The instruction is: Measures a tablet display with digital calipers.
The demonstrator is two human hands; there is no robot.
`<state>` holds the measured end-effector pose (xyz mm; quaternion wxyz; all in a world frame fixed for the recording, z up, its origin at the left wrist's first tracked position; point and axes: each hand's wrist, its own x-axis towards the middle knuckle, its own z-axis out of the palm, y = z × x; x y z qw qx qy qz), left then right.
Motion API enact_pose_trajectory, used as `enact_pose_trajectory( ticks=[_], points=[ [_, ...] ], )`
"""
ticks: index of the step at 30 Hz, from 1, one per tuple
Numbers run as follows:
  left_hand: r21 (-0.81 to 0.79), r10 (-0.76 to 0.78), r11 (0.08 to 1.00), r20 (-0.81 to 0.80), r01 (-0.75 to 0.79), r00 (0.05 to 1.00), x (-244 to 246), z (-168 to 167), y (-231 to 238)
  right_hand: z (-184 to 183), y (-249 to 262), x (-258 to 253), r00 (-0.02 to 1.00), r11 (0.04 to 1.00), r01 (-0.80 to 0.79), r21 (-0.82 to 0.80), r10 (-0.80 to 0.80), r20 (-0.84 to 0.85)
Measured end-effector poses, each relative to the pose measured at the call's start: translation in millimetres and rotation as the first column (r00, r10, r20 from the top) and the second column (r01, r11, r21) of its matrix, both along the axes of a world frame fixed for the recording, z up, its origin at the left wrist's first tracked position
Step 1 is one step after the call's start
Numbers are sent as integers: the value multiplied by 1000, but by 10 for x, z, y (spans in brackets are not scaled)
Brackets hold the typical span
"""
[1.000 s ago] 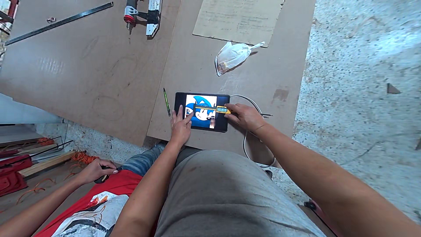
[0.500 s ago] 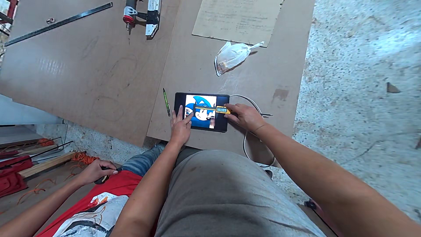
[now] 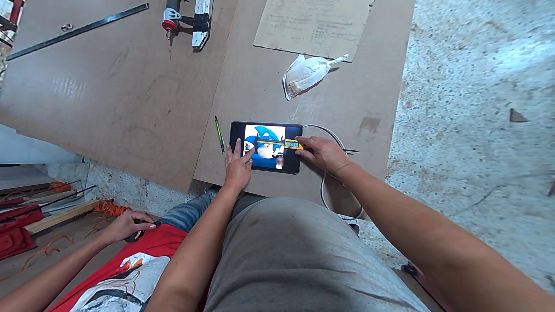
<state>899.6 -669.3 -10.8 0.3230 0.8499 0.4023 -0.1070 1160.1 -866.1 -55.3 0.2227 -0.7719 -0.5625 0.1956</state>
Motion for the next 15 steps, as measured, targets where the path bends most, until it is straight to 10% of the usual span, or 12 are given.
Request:
enact_pose_trajectory(
  ticks=[15],
  points=[
    [-3, -4, 1000, -14, 4, 1000, -1, 20, -7, 2, -2, 4, 1000, 1000, -8, -10, 8, 3]
  ],
)
